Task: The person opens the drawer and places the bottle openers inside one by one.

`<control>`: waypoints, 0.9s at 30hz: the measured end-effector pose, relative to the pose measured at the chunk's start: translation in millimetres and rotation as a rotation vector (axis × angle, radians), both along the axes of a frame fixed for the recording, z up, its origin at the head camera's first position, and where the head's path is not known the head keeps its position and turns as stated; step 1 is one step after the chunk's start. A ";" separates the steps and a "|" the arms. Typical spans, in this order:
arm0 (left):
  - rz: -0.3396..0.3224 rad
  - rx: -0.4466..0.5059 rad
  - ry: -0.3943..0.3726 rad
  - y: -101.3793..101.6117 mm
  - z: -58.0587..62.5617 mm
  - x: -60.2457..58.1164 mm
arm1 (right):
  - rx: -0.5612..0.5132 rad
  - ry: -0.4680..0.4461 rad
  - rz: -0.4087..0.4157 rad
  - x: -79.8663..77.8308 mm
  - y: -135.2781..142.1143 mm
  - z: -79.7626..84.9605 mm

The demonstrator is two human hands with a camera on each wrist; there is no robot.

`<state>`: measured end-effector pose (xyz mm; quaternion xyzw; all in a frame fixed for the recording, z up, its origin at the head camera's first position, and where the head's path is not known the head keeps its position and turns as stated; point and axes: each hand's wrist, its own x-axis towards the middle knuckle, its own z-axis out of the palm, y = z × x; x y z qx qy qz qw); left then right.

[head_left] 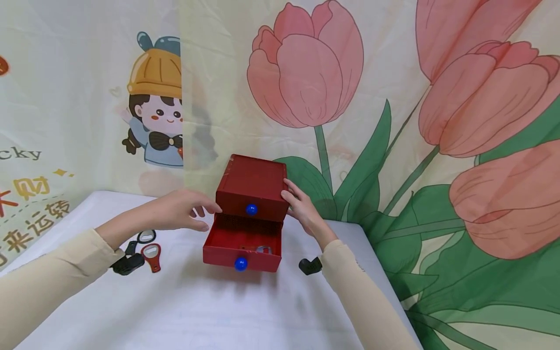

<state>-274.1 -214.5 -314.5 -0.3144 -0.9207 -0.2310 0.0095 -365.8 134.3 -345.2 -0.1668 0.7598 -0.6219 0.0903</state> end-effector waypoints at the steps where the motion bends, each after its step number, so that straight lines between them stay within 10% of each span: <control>1: 0.010 0.006 0.005 -3.8 0.2 1.0 | 0.000 -0.002 -0.001 0.0 0.0 -0.1; 8: 0.095 0.030 0.022 -32.1 -9.8 7.9 | 0.002 -0.003 -0.002 0.1 0.0 -0.2; 27: 0.198 0.009 -0.065 -109.8 -84.8 18.6 | -0.005 -0.008 -0.007 -1.5 -0.1 -0.7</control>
